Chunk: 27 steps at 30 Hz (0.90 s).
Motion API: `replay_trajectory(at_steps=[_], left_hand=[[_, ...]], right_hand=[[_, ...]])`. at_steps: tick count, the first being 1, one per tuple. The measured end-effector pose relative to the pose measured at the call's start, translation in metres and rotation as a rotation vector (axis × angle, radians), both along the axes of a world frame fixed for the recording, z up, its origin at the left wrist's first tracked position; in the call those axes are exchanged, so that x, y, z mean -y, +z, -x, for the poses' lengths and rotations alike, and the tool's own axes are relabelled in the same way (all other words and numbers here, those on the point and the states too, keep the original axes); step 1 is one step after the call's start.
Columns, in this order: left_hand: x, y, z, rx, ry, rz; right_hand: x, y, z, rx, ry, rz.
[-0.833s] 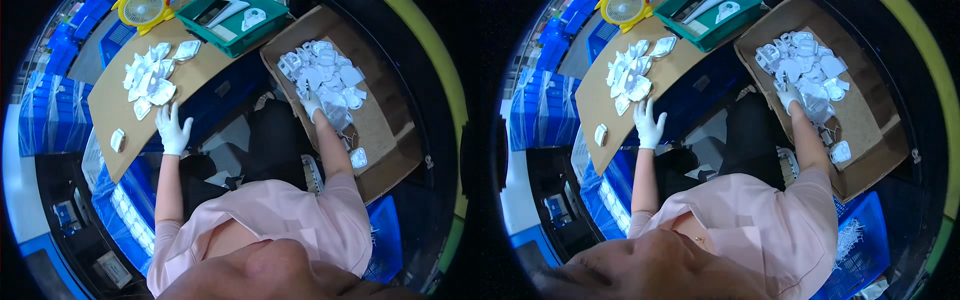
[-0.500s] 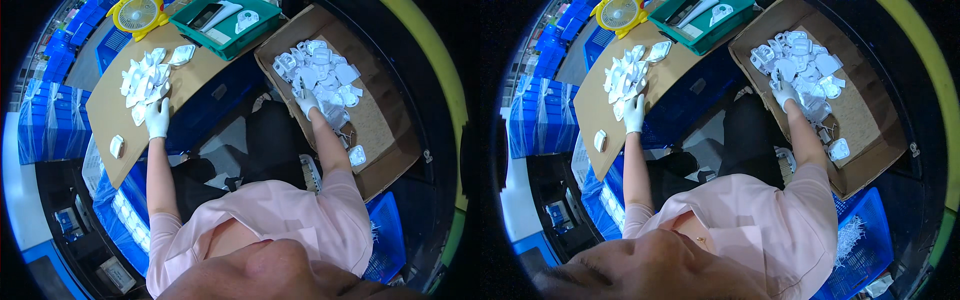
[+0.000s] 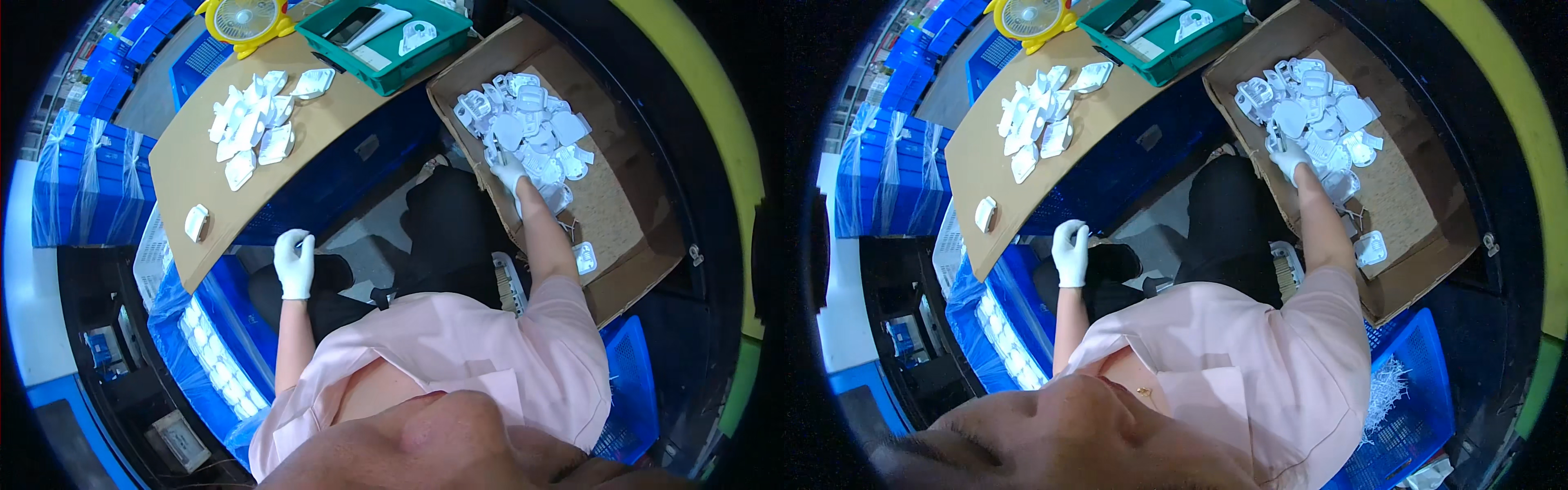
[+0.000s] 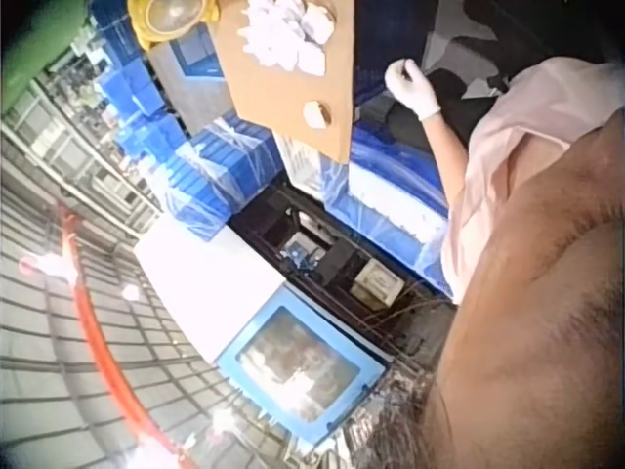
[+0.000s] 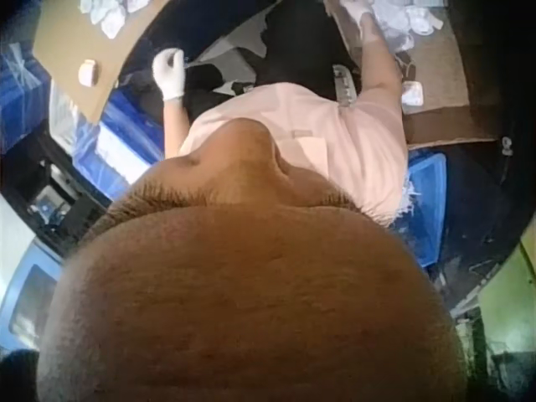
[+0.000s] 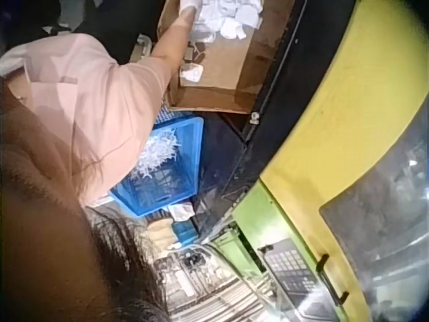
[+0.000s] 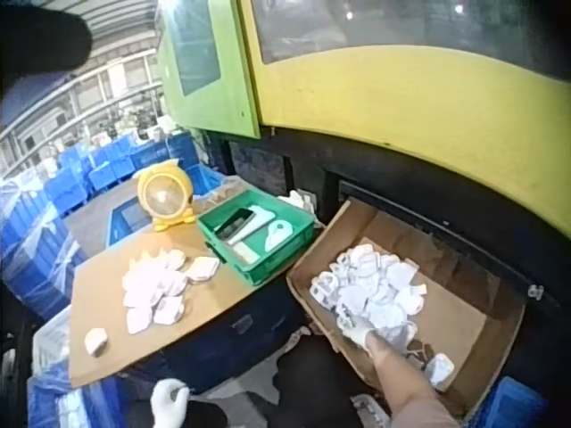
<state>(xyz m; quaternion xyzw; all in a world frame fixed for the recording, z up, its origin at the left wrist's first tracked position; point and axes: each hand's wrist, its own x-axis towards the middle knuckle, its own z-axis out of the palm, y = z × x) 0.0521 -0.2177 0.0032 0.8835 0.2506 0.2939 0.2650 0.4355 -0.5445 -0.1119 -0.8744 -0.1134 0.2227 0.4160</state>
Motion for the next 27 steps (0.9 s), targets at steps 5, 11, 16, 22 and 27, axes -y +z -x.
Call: replay_trajectory(at_steps=[5, 11, 16, 22, 27], left_hand=[[0.015, -0.013, 0.013, 0.009, -0.014, 0.280], [0.024, -0.012, 0.005, -0.008, -0.112, 0.296], [0.035, -0.001, 0.009, -0.024, -0.158, 0.284], [0.046, 0.000, 0.017, -0.081, -0.190, 0.408], [0.055, 0.008, 0.014, -0.120, -0.333, 0.558]], right_hand=[[0.009, 0.002, 0.003, 0.091, 0.229, 0.037], [0.001, 0.009, 0.005, 0.003, 0.124, -0.100], [-0.004, 0.029, 0.013, 0.005, 0.202, -0.002], [0.004, 0.055, 0.033, -0.013, 0.142, 0.001], [-0.013, 0.108, 0.079, 0.145, 0.217, -0.222]])
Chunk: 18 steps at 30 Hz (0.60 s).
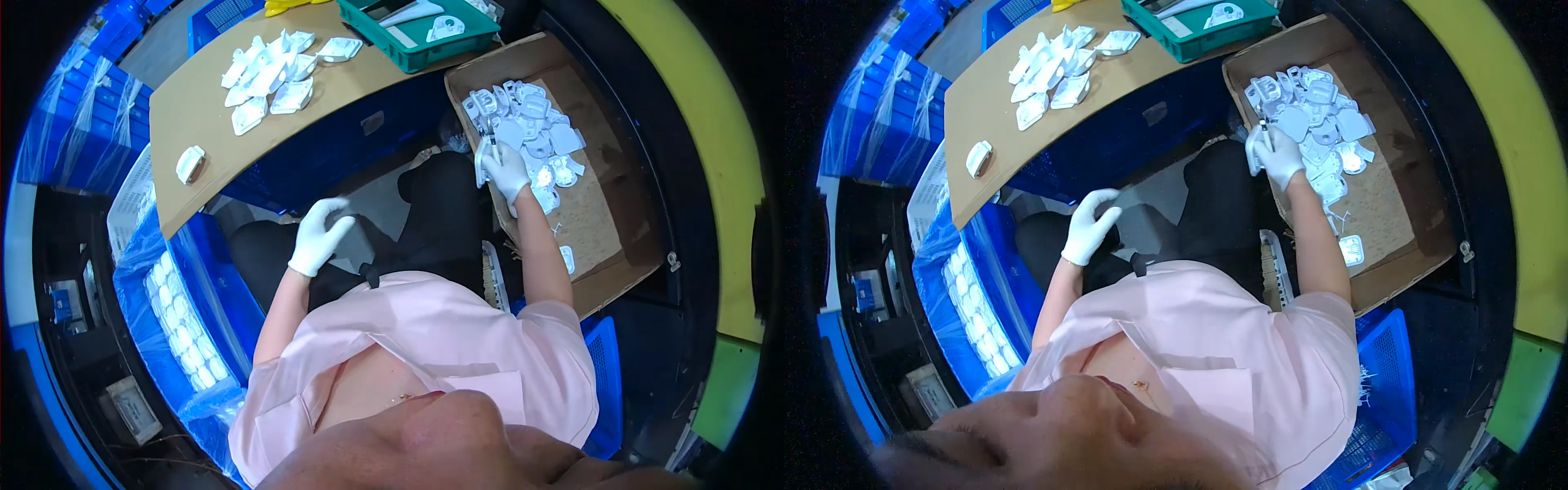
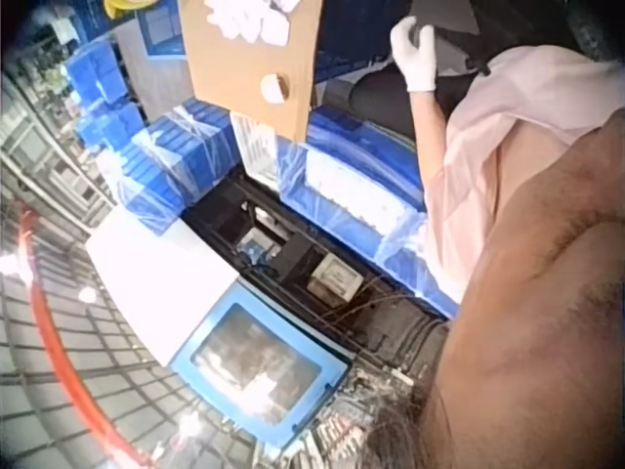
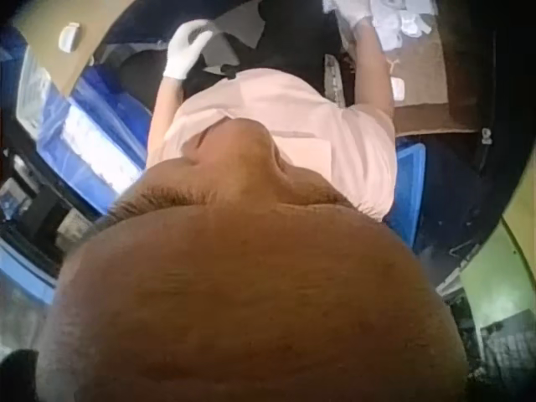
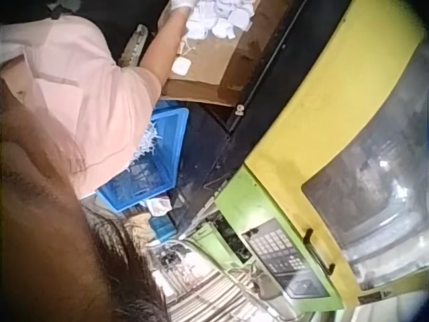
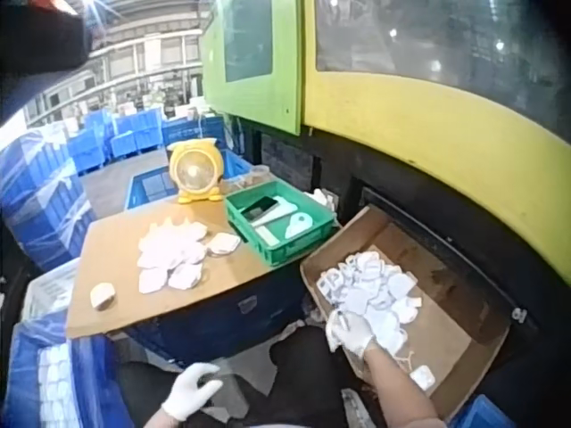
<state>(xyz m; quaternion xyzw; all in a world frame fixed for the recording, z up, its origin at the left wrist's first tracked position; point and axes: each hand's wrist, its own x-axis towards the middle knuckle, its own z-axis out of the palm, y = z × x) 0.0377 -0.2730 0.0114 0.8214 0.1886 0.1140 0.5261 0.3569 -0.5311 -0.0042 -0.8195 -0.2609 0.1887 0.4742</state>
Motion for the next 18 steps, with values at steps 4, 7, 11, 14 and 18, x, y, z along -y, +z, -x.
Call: replay_trajectory(at_steps=[4, 7, 11, 14, 18], left_hand=[[0.032, 0.043, -0.027, 0.143, -0.148, 0.168], [0.042, 0.052, -0.045, 0.365, -0.229, 0.077], [0.035, 0.069, -0.031, 0.480, -0.243, 0.494], [0.029, 0.078, -0.012, 0.646, -0.271, 1.166], [0.022, 0.082, 0.009, 0.722, -0.160, 1.223]], right_hand=[[-0.049, 0.075, 0.081, 0.030, 0.245, -0.181], [-0.080, 0.114, 0.140, -0.329, 0.493, -0.379], [-0.094, 0.136, 0.161, -0.590, 0.622, -0.452], [-0.089, 0.156, 0.161, -0.695, 0.585, -0.403], [-0.081, 0.149, 0.167, -0.419, 0.629, -0.266]])
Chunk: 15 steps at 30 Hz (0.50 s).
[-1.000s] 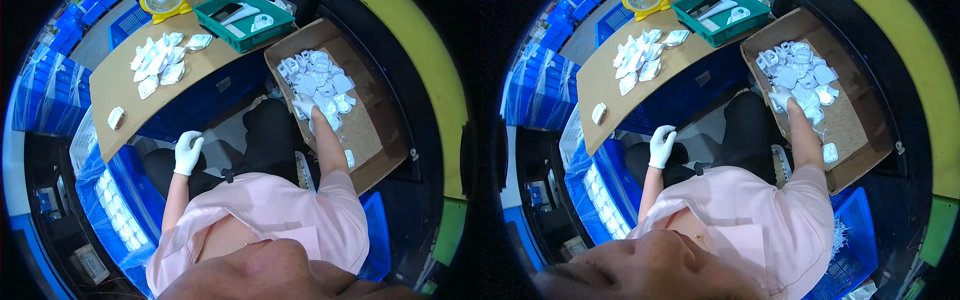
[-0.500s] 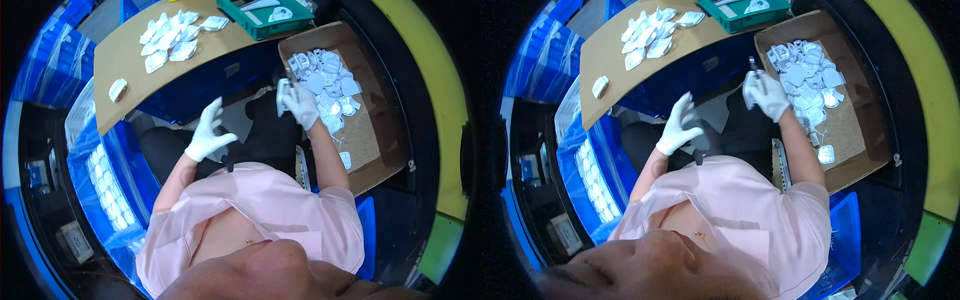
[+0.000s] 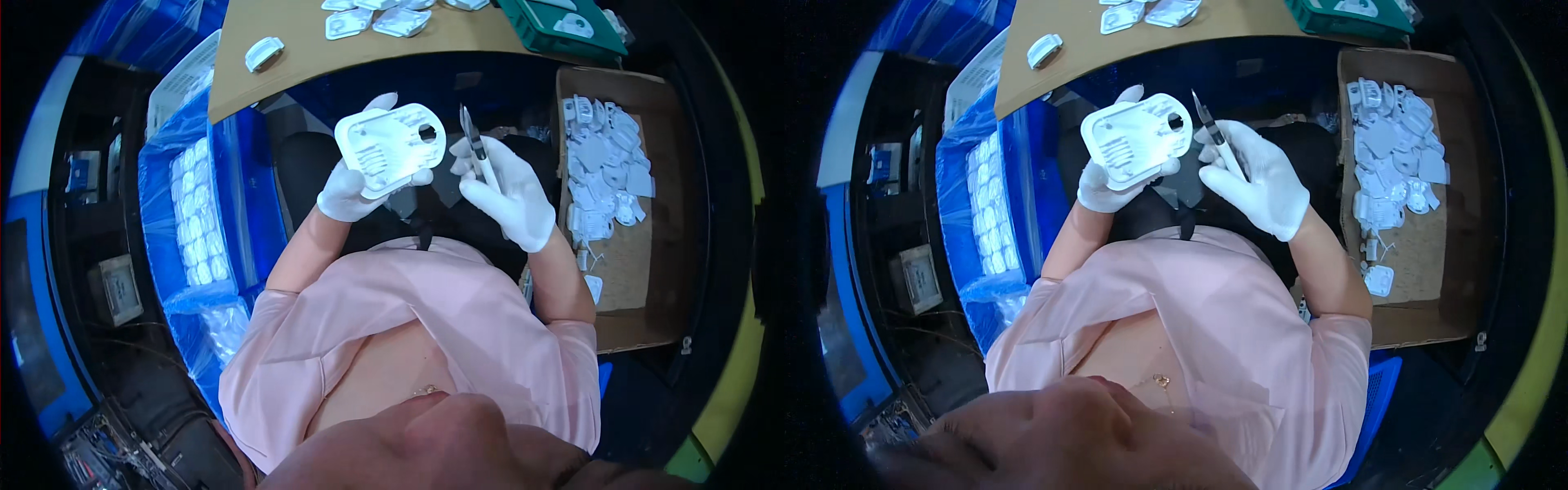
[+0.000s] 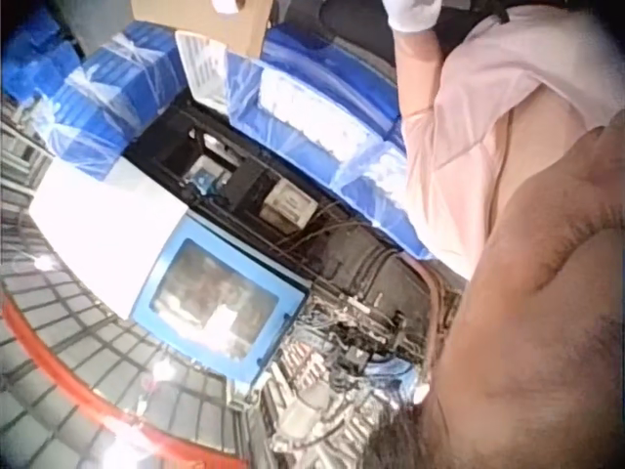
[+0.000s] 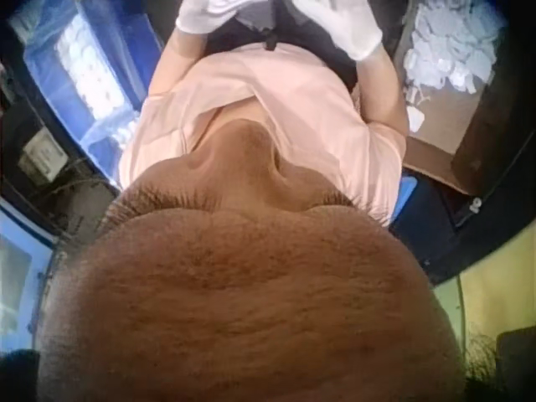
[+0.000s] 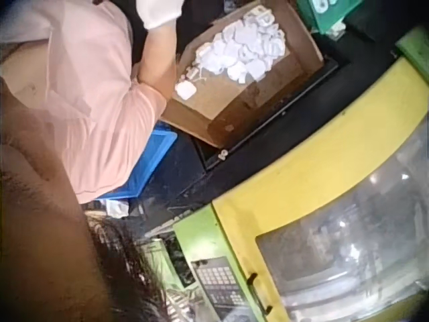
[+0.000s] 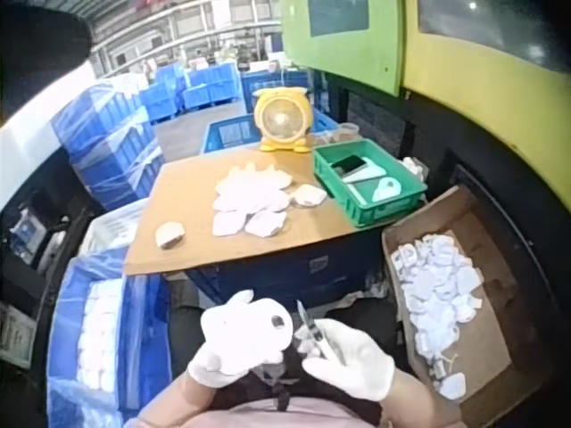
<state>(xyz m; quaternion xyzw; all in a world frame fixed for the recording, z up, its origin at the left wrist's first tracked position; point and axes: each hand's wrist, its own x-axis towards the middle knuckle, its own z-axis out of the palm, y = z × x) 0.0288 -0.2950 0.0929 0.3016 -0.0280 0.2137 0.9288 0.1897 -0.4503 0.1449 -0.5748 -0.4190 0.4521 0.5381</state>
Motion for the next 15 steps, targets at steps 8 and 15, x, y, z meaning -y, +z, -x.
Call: replay_trajectory(at_steps=[8, 15], left_hand=[[0.001, 0.005, 0.010, -0.058, -0.271, 0.120], [-0.005, -0.007, 0.004, -0.073, 0.127, -0.865]], right_hand=[[-0.015, -0.016, 0.009, -0.007, -0.103, 0.157], [-0.015, -0.035, 0.014, -0.429, -0.153, 0.126]])
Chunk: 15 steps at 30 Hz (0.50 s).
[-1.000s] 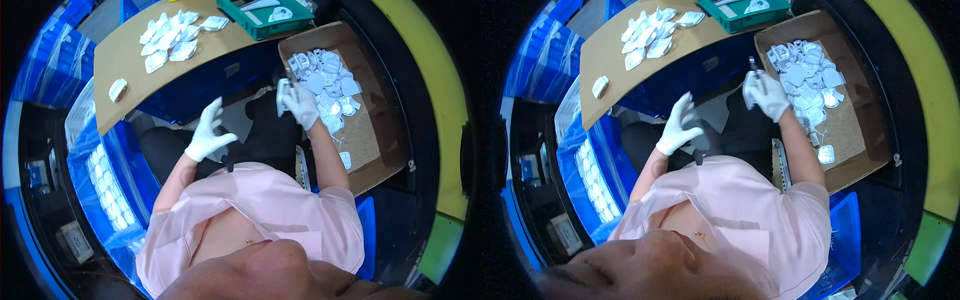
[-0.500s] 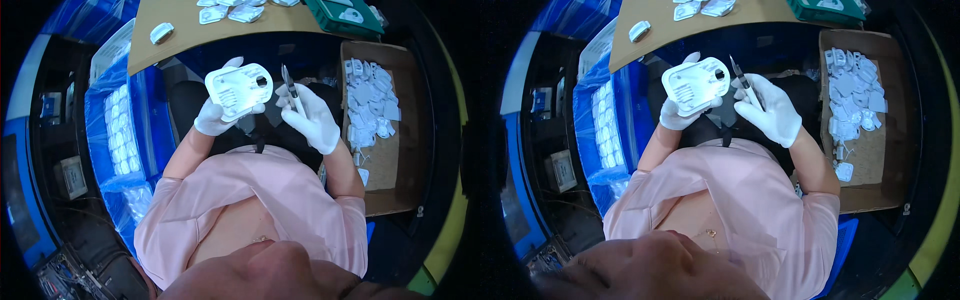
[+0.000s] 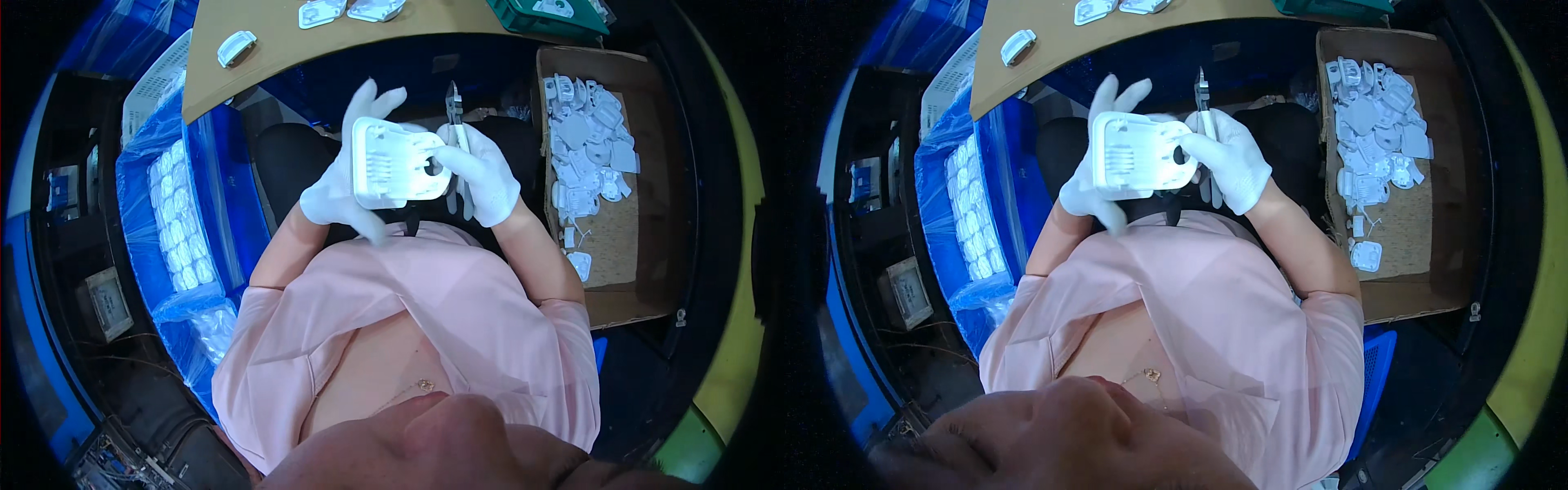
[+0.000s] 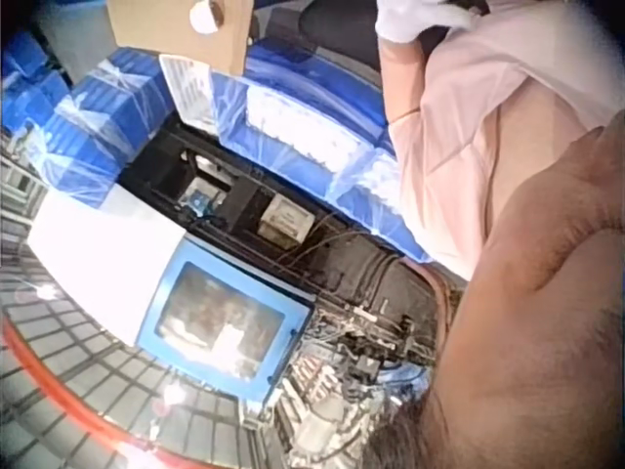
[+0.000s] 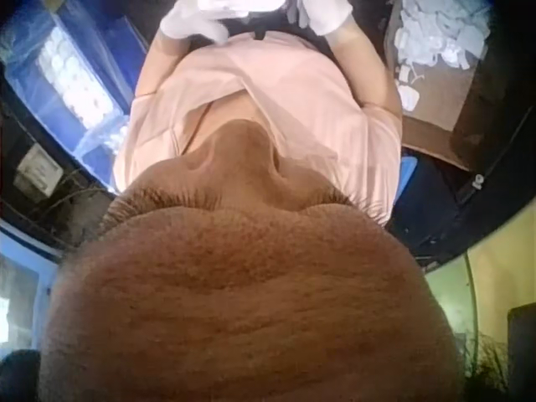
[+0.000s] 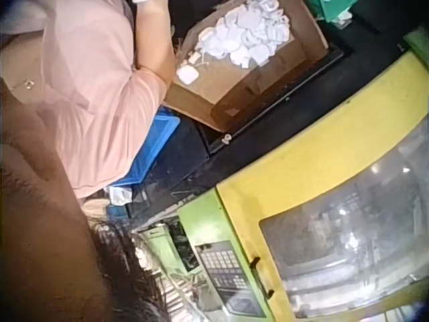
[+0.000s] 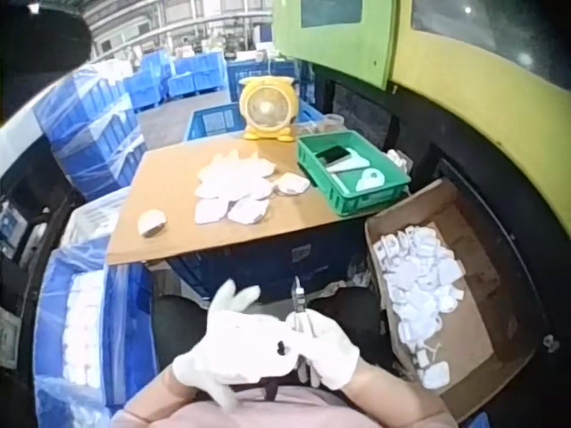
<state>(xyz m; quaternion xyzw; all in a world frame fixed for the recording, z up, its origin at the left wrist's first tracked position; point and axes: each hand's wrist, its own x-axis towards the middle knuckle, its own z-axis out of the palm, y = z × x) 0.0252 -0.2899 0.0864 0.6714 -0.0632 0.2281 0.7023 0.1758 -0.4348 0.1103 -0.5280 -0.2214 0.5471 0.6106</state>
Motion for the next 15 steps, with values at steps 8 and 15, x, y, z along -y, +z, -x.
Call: replay_trajectory(at_steps=[8, 15], left_hand=[[0.006, 0.012, 0.004, 0.047, 0.151, 0.463], [-0.002, 0.018, 0.008, -0.030, 0.201, 0.325]], right_hand=[[0.004, 0.019, -0.002, 0.670, 0.160, 0.005], [0.015, 0.044, -0.004, 1.551, 0.503, 0.017]])
